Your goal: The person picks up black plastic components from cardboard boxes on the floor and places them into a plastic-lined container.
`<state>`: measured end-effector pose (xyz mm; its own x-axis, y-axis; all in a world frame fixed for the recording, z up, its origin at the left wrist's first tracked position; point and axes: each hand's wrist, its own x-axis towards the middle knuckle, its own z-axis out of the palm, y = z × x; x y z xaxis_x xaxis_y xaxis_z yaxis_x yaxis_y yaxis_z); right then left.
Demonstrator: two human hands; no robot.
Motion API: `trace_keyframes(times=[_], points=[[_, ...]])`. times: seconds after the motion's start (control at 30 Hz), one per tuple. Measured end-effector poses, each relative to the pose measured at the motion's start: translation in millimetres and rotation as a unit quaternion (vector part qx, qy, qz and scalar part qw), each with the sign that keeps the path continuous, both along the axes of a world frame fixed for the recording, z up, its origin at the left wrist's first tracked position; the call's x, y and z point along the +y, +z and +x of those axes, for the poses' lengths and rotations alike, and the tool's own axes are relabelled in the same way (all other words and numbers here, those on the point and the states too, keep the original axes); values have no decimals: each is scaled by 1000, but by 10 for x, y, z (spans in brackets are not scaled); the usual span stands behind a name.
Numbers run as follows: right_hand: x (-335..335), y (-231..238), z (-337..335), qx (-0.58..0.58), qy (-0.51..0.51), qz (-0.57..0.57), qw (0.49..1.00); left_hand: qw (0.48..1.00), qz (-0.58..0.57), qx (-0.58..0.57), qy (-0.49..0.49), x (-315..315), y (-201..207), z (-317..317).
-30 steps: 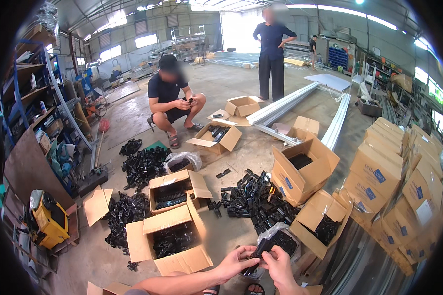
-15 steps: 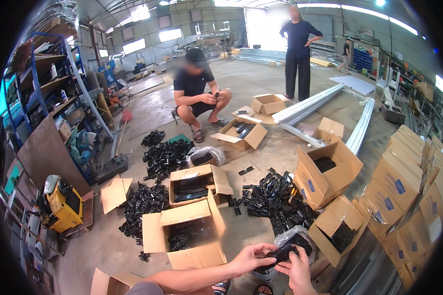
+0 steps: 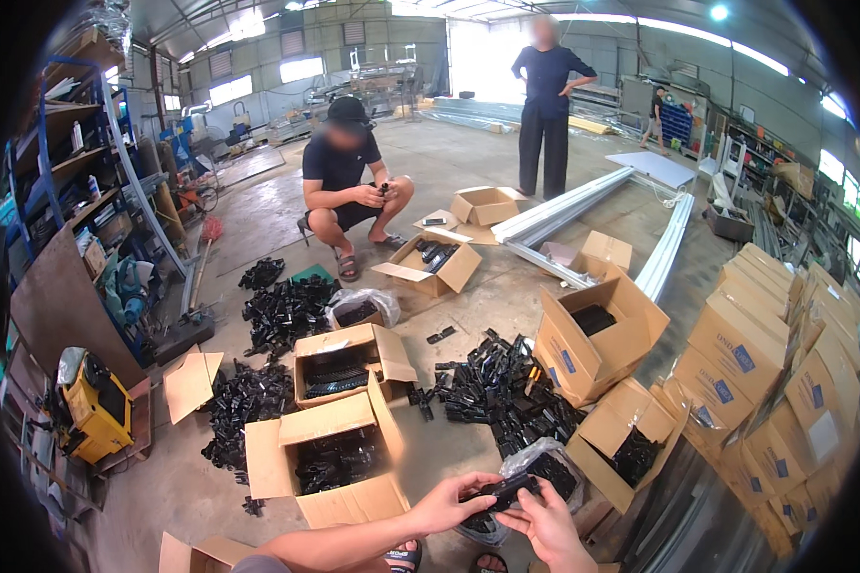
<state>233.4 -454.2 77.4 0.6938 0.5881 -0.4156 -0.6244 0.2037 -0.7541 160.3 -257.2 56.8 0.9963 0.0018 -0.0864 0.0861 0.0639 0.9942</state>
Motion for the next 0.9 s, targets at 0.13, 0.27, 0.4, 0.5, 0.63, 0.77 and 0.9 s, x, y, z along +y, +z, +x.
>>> trace_keyframes(times=[0.13,0.27,0.4,0.5,0.63,0.77,0.9], points=[[106,41,-78,-72,-19,-56,996,1000,-3,-7,1,8,-54,-47],[148,128,-126,-119,-52,-80,988,999,32,-33,-10,-11,-34,-52],[115,66,-98,-188,-59,-86,977,998,24,-50,-38,-32,56,-68],[85,85,-77,-198,-50,-76,976,996,51,-47,-55,3,115,-86],[100,69,-93,-190,-51,-90,976,990,84,-23,-107,95,134,-132],[103,165,-124,-190,-56,-105,974,986,86,-15,-146,104,222,-182],[51,110,-85,-199,-50,-112,972,985,59,-9,-163,99,58,-143]])
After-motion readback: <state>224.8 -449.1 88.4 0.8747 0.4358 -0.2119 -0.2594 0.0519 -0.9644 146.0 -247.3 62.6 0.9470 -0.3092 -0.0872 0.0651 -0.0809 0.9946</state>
